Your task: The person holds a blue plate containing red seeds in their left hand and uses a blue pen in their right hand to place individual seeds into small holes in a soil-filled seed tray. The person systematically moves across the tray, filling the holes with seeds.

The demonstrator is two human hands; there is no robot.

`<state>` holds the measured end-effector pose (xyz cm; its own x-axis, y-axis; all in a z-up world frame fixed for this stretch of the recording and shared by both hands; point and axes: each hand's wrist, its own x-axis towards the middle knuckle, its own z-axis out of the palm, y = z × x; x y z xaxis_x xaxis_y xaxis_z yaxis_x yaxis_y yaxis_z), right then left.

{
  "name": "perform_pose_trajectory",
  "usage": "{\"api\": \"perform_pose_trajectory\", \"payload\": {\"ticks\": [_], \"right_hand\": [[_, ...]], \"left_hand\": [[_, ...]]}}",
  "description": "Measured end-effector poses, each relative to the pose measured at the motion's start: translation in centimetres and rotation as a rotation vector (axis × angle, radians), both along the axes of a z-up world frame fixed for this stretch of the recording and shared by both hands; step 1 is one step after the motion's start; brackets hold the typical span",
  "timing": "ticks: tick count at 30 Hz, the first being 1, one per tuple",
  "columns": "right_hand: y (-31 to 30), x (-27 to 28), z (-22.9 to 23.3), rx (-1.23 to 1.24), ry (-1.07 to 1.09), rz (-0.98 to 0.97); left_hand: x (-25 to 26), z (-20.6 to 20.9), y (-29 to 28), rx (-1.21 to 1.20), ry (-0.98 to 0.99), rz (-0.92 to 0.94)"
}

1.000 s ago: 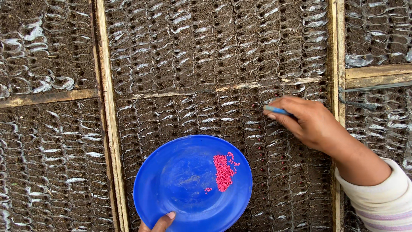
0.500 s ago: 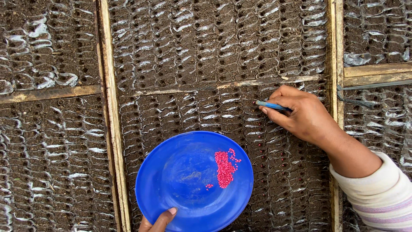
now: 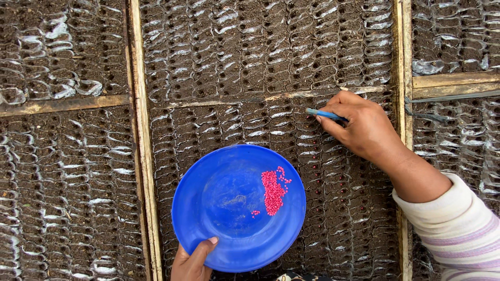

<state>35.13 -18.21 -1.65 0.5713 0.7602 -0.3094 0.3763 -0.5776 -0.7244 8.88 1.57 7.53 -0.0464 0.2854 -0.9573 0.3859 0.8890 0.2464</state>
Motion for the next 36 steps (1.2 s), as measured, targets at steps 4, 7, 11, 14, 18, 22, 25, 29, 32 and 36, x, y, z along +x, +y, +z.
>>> {"api": "perform_pose_trajectory", "payload": {"ticks": [4, 7, 11, 14, 18, 22, 25, 29, 32, 36], "right_hand": [[0.0, -0.4, 0.4, -0.003, 0.014, -0.022], [1.2, -1.9, 4.1, -0.003, 0.030, -0.032], [1.8, -4.5, 5.0, -0.022, 0.260, 0.031], [2.4, -5.9, 5.9, -0.193, 0.486, -0.076], [2.5, -7.2, 5.6, -0.213, 0.483, -0.141], [2.6, -8.3, 5.3, -0.217, 0.427, -0.172], [2.2, -8.4, 5.2, -0.125, 0.493, -0.217], [1.9, -8.1, 6.0, -0.076, 0.589, -0.251], [1.7, -8.1, 5.5, -0.005, 0.580, -0.295], [1.6, -8.4, 5.2, -0.013, 0.575, -0.302]], "left_hand": [[-1.1, -0.6, 0.2, -0.019, -0.042, 0.020], [-4.6, -4.1, -0.1, -0.029, -0.069, 0.040], [-7.7, -7.2, -0.9, 0.020, -0.176, 0.023], [-9.4, -8.9, -1.4, 0.037, -0.227, 0.012], [-10.1, -9.8, -1.9, 0.110, -0.365, -0.050], [-9.9, -8.9, -1.9, 0.198, -0.453, -0.240], [-9.9, -8.9, -2.0, 0.211, -0.455, -0.222], [-9.5, -8.6, -2.0, 0.186, -0.472, -0.141], [-9.4, -8.5, -1.8, 0.192, -0.476, -0.159], [-9.1, -7.9, -1.8, 0.193, -0.489, -0.220]]}}
